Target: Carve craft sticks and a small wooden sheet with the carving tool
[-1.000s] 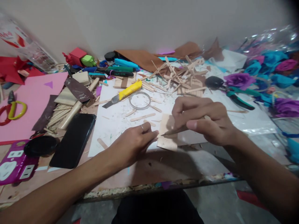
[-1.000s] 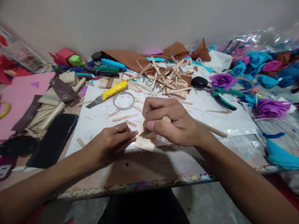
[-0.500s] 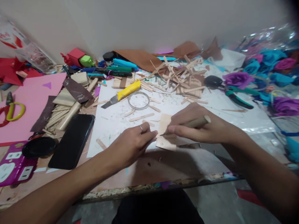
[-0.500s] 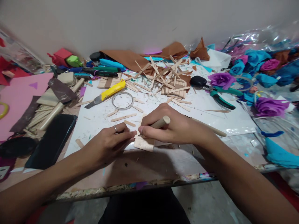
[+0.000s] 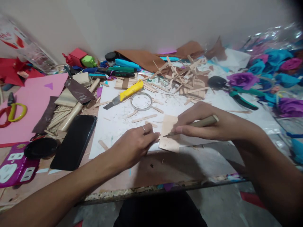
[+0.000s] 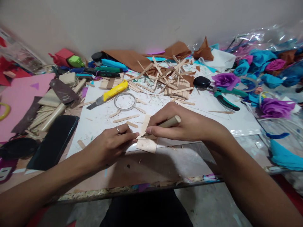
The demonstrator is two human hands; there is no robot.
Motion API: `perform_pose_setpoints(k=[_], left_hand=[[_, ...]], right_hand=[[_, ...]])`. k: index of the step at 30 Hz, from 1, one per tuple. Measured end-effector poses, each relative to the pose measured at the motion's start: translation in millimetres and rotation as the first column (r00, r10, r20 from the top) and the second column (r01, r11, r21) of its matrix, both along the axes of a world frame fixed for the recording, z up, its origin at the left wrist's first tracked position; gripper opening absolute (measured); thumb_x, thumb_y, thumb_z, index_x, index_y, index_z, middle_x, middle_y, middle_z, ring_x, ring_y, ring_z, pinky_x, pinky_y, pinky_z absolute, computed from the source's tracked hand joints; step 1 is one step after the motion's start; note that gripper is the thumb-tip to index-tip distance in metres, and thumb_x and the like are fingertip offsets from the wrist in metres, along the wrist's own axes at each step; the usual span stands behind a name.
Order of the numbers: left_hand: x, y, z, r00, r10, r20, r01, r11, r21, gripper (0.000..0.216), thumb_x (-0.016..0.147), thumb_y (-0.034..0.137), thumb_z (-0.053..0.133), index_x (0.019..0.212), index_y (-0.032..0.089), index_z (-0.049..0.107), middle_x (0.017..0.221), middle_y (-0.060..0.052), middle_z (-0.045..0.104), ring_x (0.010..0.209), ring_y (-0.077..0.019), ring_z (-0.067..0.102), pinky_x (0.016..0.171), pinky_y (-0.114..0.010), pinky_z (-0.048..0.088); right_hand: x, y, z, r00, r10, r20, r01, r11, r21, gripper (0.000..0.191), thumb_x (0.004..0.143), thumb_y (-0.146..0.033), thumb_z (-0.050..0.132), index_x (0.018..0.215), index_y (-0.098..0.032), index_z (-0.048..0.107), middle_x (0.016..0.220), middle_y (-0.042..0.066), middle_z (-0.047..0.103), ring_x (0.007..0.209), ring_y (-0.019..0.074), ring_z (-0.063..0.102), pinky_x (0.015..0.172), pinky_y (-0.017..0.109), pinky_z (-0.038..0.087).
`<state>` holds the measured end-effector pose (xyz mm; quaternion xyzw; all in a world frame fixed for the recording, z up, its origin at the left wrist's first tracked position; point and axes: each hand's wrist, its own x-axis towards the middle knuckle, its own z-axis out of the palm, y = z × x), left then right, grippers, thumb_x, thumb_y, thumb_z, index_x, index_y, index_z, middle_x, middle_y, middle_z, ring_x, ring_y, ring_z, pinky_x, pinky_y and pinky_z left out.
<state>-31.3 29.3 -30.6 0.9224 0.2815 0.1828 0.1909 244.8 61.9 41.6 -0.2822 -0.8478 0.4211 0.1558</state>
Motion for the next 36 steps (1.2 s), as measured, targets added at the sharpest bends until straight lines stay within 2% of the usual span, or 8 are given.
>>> perform_pose_setpoints(k=[4, 8, 14, 18, 23, 28, 36], left_hand=[[1.3, -0.4, -1.3, 0.999, 0.010, 0.031, -0.010, 1.000, 0.002, 0.021, 0.107, 0.017, 0.048, 0.117, 0.015, 0.066, 0.093, -0.003, 0.055, 0.073, -0.0125, 0.050, 0.065, -0.026, 0.039], [1.9, -0.4, -0.7, 0.999, 0.014, 0.030, -0.014, 1.000, 0.003, 0.021, 0.108, 0.018, 0.048, 0.118, 0.014, 0.067, 0.093, -0.004, 0.055, 0.073, -0.0124, 0.051, 0.065, -0.026, 0.040], [2.5, 0.4, -1.1, 0.999, 0.009, 0.034, -0.010, 1.000, 0.021, 0.022, 0.106, 0.015, 0.049, 0.118, 0.013, 0.067, 0.092, -0.004, 0.055, 0.073, -0.0126, 0.051, 0.064, -0.025, 0.040], [4.7, 0.1, 1.7, 0.999, 0.012, 0.038, -0.012, 1.000, 0.019, 0.022, 0.106, 0.015, 0.050, 0.117, 0.011, 0.069, 0.091, -0.004, 0.055, 0.072, -0.0126, 0.052, 0.064, -0.025, 0.041], [4.8, 0.0, 8.4, 1.000, 0.002, 0.027, -0.002, 1.000, -0.014, 0.026, 0.107, 0.017, 0.047, 0.121, 0.010, 0.068, 0.093, -0.006, 0.057, 0.074, -0.0134, 0.054, 0.066, -0.025, 0.043], [0.5, 0.3, 5.9, 1.000, -0.019, 0.017, 0.020, 0.999, -0.029, 0.029, 0.106, 0.012, 0.045, 0.127, 0.014, 0.064, 0.098, -0.007, 0.057, 0.077, -0.0139, 0.054, 0.067, -0.025, 0.043], [1.6, 0.6, 4.4, 1.000, -0.013, 0.028, 0.014, 1.000, -0.024, 0.026, 0.105, 0.012, 0.048, 0.123, 0.011, 0.067, 0.093, -0.005, 0.055, 0.074, -0.0138, 0.051, 0.065, -0.026, 0.039]], right_hand=[[3.6, 0.5, 0.3, 0.999, 0.026, 0.035, -0.024, 0.998, -0.065, 0.027, 0.101, -0.033, 0.063, 0.086, -0.014, 0.075, 0.066, -0.001, 0.063, 0.057, 0.0086, 0.049, 0.053, 0.022, 0.035], [4.5, 0.3, -0.9, 0.999, 0.046, 0.019, -0.044, 0.993, -0.114, 0.022, 0.100, -0.029, 0.063, 0.085, -0.014, 0.071, 0.067, -0.003, 0.062, 0.058, 0.0081, 0.049, 0.053, 0.020, 0.036], [1.5, -1.2, -1.3, 1.000, 0.003, 0.029, 0.002, 0.987, -0.163, 0.020, 0.098, -0.025, 0.063, 0.081, -0.016, 0.068, 0.065, -0.004, 0.057, 0.057, 0.0084, 0.045, 0.051, 0.021, 0.032], [1.0, -1.1, -1.7, 0.998, -0.025, 0.053, 0.035, 0.982, -0.186, 0.022, 0.097, -0.029, 0.064, 0.081, -0.016, 0.068, 0.066, -0.004, 0.057, 0.058, 0.0087, 0.044, 0.051, 0.021, 0.031], [0.9, -0.6, -2.1, 0.998, -0.019, 0.057, 0.028, 0.987, -0.161, 0.024, 0.099, -0.031, 0.063, 0.083, -0.015, 0.069, 0.067, -0.002, 0.061, 0.060, 0.0092, 0.048, 0.053, 0.021, 0.035], [0.5, -0.4, -1.6, 1.000, -0.027, 0.016, 0.028, 0.996, -0.083, 0.017, 0.095, -0.022, 0.063, 0.084, -0.014, 0.073, 0.063, -0.003, 0.062, 0.055, 0.0084, 0.049, 0.051, 0.020, 0.034], [-0.9, -1.2, -1.6, 0.999, -0.033, 0.002, 0.033, 0.999, -0.039, 0.014, 0.091, -0.014, 0.064, 0.081, -0.013, 0.074, 0.061, -0.002, 0.063, 0.053, 0.0079, 0.049, 0.049, 0.020, 0.034]])
